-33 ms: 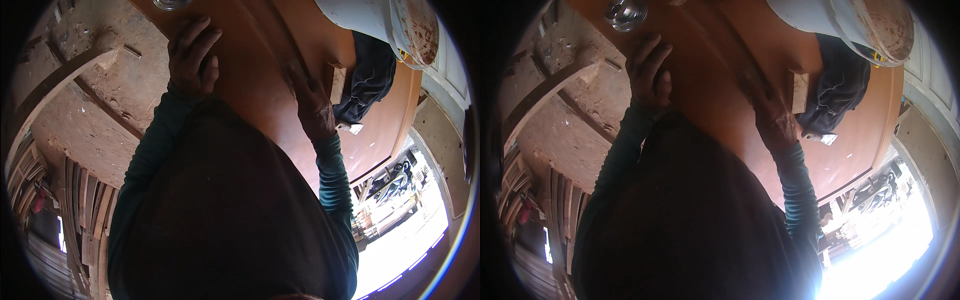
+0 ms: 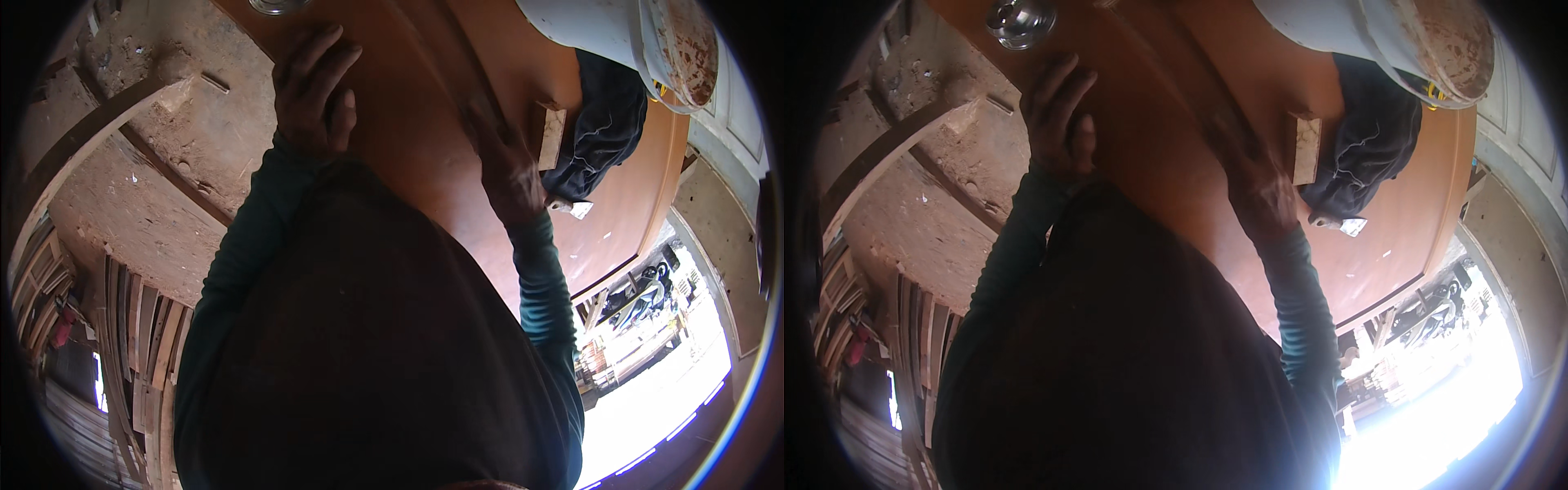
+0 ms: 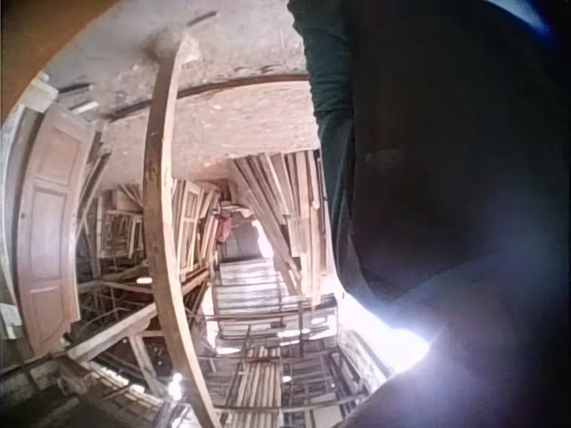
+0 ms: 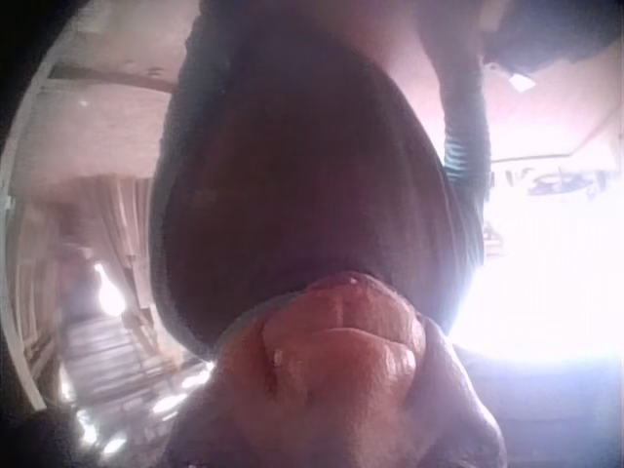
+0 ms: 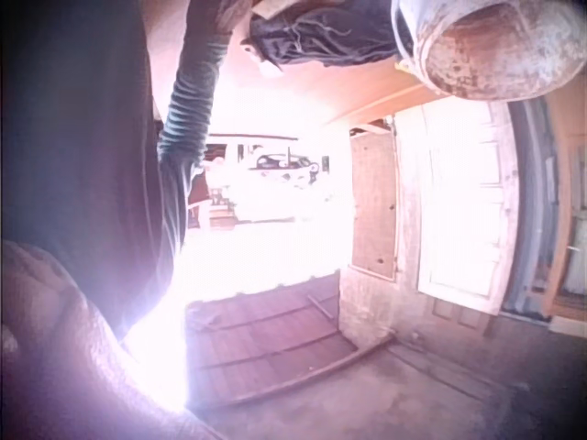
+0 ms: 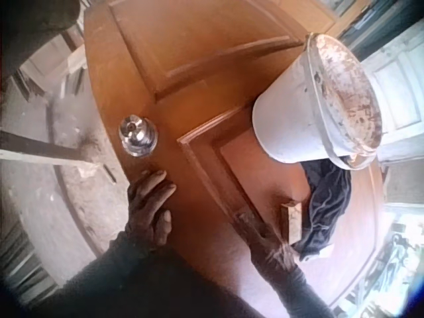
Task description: The person applies wood filler to gaps in a wooden door using a small application tool and a scraper, then uses a cloth to wipe down the surface.
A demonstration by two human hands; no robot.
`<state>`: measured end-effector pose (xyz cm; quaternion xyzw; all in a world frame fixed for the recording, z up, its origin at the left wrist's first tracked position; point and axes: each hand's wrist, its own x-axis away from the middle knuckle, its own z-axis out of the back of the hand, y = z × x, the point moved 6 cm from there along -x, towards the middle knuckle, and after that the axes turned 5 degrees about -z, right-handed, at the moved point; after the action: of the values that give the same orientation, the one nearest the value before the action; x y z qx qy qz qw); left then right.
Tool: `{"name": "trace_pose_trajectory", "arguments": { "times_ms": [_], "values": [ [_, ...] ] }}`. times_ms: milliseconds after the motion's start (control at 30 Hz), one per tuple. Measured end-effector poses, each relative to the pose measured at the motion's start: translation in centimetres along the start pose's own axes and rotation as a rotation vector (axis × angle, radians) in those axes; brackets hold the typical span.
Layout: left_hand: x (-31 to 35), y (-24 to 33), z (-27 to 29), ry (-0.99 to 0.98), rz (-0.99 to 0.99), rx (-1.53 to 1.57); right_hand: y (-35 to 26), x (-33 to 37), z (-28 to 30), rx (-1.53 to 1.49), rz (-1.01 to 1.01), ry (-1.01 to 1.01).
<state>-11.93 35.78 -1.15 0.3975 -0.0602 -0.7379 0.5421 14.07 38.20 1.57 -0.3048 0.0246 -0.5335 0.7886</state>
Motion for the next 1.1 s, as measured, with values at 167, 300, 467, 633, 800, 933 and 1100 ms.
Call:
{"name": "trace_pose_trajectory", "arguments": {
  "times_ms": [167,300,467,633,800,933,1100],
  "values": [
    [0.6,-0.1,-0.1,0.005,0.032,-0.012,-1.9,-2.3,-0.1,0.005,0.075,0.031],
    [0.3,0.0,-0.1,0.031,0.027,-0.021,0.7,-1.7,-2.0,0.049,0.018,0.042],
    [0.4,-0.2,0.0,0.031,0.036,-0.024,-2.5,-4.8,0.0,0.02,0.16,0.069],
    [0.5,-0.1,-0.1,0.005,0.068,0.007,-0.8,-5.1,-1.3,0.006,0.222,0.117],
    [0.3,-0.2,0.1,0.071,0.061,0.048,-2.7,-5.2,-0.2,0.062,0.131,0.062],
    [0.1,-0.5,0.4,0.004,0.088,0.021,-3.8,-7.0,-0.5,0.083,0.266,0.105],
    [-0.3,-0.4,0.4,0.064,0.05,0.046,-2.4,-5.4,-0.9,0.073,0.071,0.085]
  ]
}}
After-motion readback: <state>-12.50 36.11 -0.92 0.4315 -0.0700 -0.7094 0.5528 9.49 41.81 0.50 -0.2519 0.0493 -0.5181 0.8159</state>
